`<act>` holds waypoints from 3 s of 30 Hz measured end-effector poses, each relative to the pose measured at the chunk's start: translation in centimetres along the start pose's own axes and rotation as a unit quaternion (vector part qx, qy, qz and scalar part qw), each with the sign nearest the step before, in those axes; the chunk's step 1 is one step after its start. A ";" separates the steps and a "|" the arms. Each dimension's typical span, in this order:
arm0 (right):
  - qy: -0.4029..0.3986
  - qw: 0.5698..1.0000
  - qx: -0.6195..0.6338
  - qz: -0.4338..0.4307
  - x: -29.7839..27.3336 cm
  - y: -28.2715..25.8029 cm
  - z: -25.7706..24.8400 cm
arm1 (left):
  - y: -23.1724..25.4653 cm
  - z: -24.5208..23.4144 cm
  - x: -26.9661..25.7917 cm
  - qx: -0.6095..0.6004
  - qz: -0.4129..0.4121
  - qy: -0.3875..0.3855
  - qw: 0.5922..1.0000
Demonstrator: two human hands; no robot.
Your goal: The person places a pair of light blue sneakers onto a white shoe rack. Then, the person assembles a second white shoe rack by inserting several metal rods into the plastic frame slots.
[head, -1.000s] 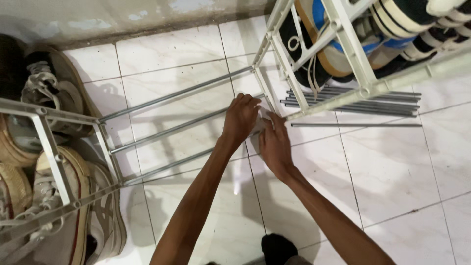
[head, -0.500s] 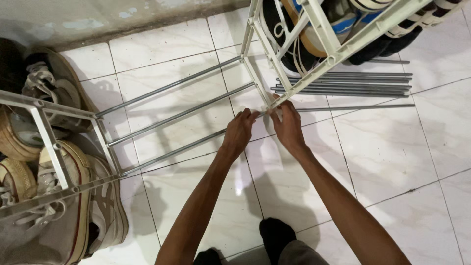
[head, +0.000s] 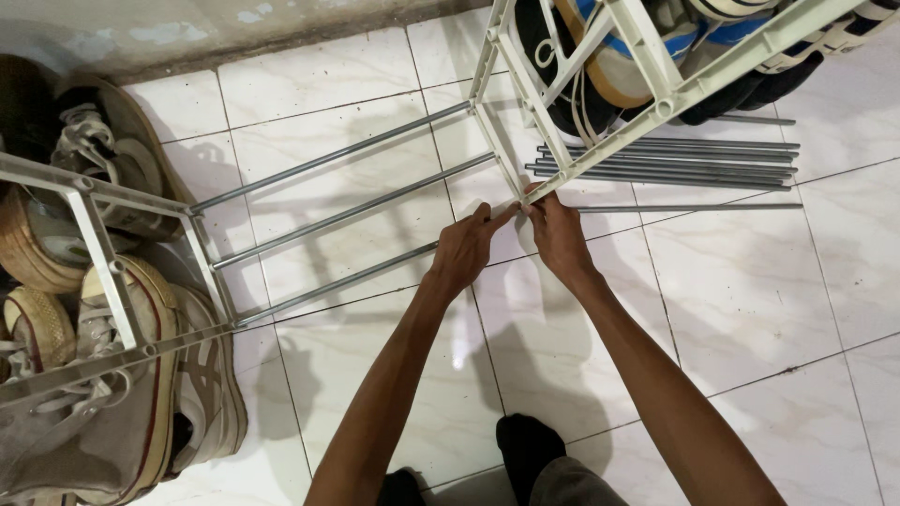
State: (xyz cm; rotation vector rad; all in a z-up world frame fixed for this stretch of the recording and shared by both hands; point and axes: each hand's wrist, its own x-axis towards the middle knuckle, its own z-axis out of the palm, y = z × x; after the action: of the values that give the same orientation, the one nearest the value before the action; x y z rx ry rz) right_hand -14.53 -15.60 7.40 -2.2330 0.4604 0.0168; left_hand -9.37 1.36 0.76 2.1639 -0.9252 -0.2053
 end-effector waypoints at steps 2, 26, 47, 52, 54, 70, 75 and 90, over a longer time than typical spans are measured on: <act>-0.006 1.000 -0.003 0.010 0.1 -0.3 -0.1 | 0.3 -0.1 0.1 -0.001 -0.004 0.001 1.000; 0.010 0.999 0.021 -0.039 0.2 1.4 0.5 | 1.0 -0.2 1.0 0.004 -0.033 0.047 0.998; 0.022 0.998 -0.035 -0.053 0.0 2.0 0.8 | 1.6 -0.9 1.5 -0.059 -0.070 0.065 0.994; 0.036 0.996 -0.047 -0.061 -0.1 1.9 1.3 | 0.3 0.1 1.5 -0.077 -0.055 0.075 0.993; 0.038 0.997 -0.048 -0.054 -0.1 1.8 1.7 | 0.2 0.2 1.5 -0.064 -0.049 0.058 0.995; -0.030 0.995 -0.090 0.029 -0.2 0.7 2.0 | 0.1 -0.9 1.6 -0.072 -0.040 0.039 0.996; -0.022 0.998 -0.061 -0.007 0.0 2.4 2.4 | 0.0 0.3 1.7 -0.049 -0.021 0.073 0.996; -0.040 0.997 -0.069 0.001 0.3 -0.6 -0.9 | -1.4 0.6 1.5 -0.029 -0.094 -0.026 0.995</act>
State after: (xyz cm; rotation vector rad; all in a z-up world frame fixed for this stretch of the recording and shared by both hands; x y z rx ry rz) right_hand -14.15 -15.96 8.39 -2.3577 0.4293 0.1429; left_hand -7.75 0.63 -0.44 2.2008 -0.7347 -0.3782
